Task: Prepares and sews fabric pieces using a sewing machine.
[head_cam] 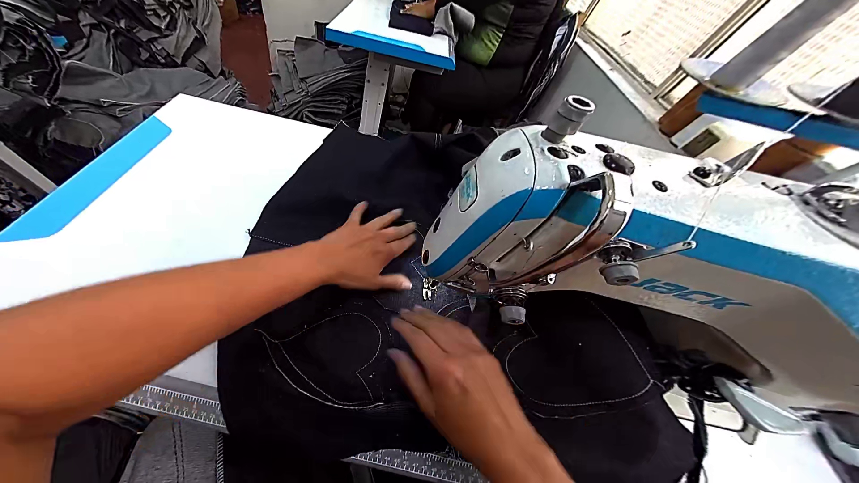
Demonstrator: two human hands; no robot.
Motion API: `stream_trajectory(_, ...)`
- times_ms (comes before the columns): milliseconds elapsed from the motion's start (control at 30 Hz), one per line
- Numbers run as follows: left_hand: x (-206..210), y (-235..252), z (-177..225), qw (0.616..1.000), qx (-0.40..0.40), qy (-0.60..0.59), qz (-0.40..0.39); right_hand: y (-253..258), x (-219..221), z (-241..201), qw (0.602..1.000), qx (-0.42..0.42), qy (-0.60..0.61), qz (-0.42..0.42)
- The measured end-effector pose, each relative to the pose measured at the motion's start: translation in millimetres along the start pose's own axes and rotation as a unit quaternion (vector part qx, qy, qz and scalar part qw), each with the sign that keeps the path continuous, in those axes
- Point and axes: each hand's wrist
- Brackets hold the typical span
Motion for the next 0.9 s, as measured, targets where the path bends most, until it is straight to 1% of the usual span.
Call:
stream_trajectory(33,-2,8,-12,0.995,0.091,0.013,0.026,5,11,-17,0.999,0.04,0.008,-0.017)
stream_trajectory(67,-1,17,-25,0.982,0.182,0.016,0.038,11,22,-31,0.996,0.077,0.01,-0.037)
stream_trajectory(100,3,25,-36,0.966,0.254,0.018,0.034,17,33,-42,0.993,0.106,0.003,-0.05)
stream_trajectory(133,9,29,-44,0.955,0.295,0.017,0.018,21,43,-50,0.991,0.124,-0.013,-0.052)
stream_trajectory(167,15,30,-49,0.952,0.307,0.009,-0.002,21,52,-55,0.99,0.127,-0.041,-0.041)
stream_trajectory(233,24,26,-52,0.954,0.298,-0.015,-0.004,18,61,-58,0.989,0.113,-0.095,-0.015)
stream_trajectory(300,29,21,-49,0.961,0.275,-0.023,0.008,12,63,-55,0.989,0.098,-0.114,0.006)
stream_trajectory(367,30,14,-43,0.971,0.239,-0.02,0.023,8,62,-48,0.991,0.084,-0.1,0.019)
stream_trajectory(467,31,-1,-26,0.988,0.152,-0.017,0.025,-3,57,-31,0.996,0.055,-0.062,0.023)
stream_trajectory(533,35,-12,-9,0.996,0.073,-0.015,0.044,-9,52,-15,0.999,0.024,-0.035,0.021)
stream_trajectory(600,38,-22,14,0.998,-0.025,-0.017,0.049,-13,46,5,0.999,-0.021,-0.017,0.018)
stream_trajectory(667,41,-31,41,0.992,-0.117,-0.009,0.049,-12,36,34,0.996,-0.086,0.009,-0.001)
stream_trajectory(700,44,-35,54,0.987,-0.15,-0.001,0.051,-8,31,52,0.991,-0.128,0.026,-0.014)
stream_trajectory(767,46,-40,75,0.98,-0.191,0.002,0.05,2,21,87,0.975,-0.211,0.049,-0.052)
stream_trajectory(800,44,-43,83,0.979,-0.202,-0.003,0.04,8,14,98,0.967,-0.241,0.043,-0.072)
stream_trajectory(833,39,-46,88,0.978,-0.209,-0.01,0.013,13,6,101,0.963,-0.252,0.027,-0.088)
stream_trajectory(867,31,-48,89,0.977,-0.212,-0.025,-0.026,15,-5,97,0.966,-0.239,0.006,-0.097)
stream_trajectory(900,21,-49,87,0.976,-0.207,-0.038,-0.063,14,-15,86,0.974,-0.204,-0.01,-0.101)
Point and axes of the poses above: each hand's wrist, its own y-axis towards the middle knuckle, its own x-axis out of the palm, z = x × y, and after that the axes turned 9 degrees about x, right-handed
